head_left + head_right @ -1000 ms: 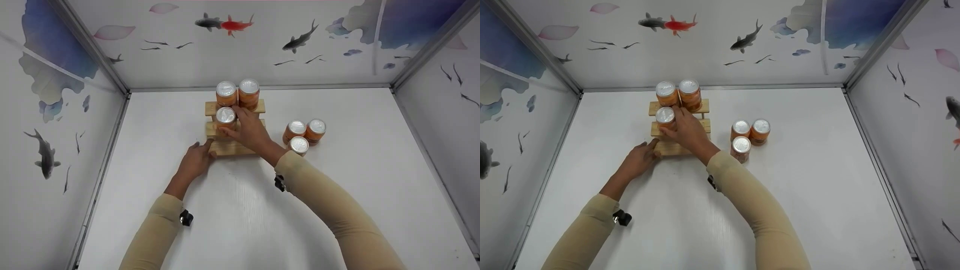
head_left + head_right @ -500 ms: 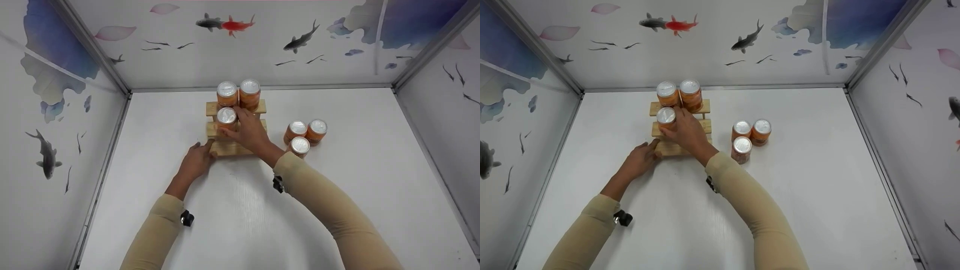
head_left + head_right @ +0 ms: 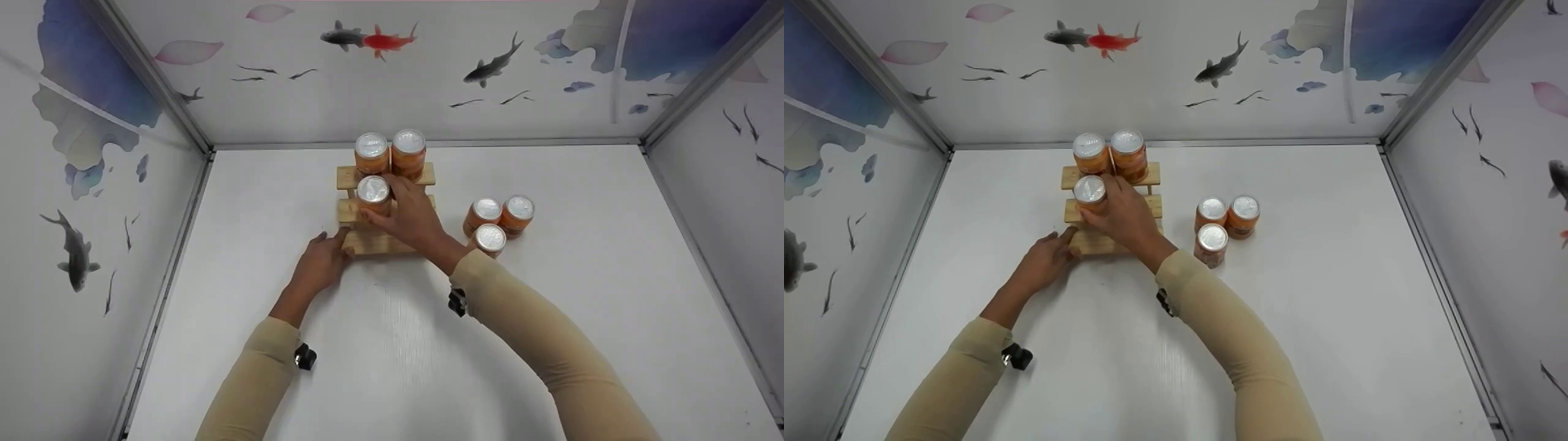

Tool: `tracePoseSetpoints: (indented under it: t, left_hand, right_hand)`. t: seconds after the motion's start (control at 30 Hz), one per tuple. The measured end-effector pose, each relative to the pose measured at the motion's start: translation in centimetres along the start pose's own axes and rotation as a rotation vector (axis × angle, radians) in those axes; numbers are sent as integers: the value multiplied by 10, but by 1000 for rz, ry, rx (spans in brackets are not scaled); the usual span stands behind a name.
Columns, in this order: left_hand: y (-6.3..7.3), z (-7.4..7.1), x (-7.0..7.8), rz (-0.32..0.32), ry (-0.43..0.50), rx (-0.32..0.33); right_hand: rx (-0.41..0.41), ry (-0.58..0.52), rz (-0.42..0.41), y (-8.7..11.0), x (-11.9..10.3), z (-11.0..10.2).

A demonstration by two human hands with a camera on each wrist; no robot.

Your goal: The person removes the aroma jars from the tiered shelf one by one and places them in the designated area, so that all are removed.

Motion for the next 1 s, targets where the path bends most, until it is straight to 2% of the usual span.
tracePoseSetpoints:
  t: [0.1, 0.57, 0.77, 1.0]
  left_hand:
    - [-1, 0, 1, 9, -13, -2]
    - [1, 2, -2, -48, 17, -36]
    - [0, 2, -2, -42, 12, -32]
    - [1, 3, -5, -60, 65, -34]
  right_hand:
    - [13, 4, -2, 1, 0, -3]
    - [9, -16, 1, 6, 8, -17]
    - [17, -34, -23, 10, 13, -27]
    - [30, -18, -8, 14, 25, -40]
Point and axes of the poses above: each hand's wrist, its own y-axis away from the middle knuckle, its own z-axis out of the palm, x = y × z, the point moved 10 cm from there along -y, towards the middle knuckle, and after that the axes turned 14 degrees about z, right-handed, at the moved point
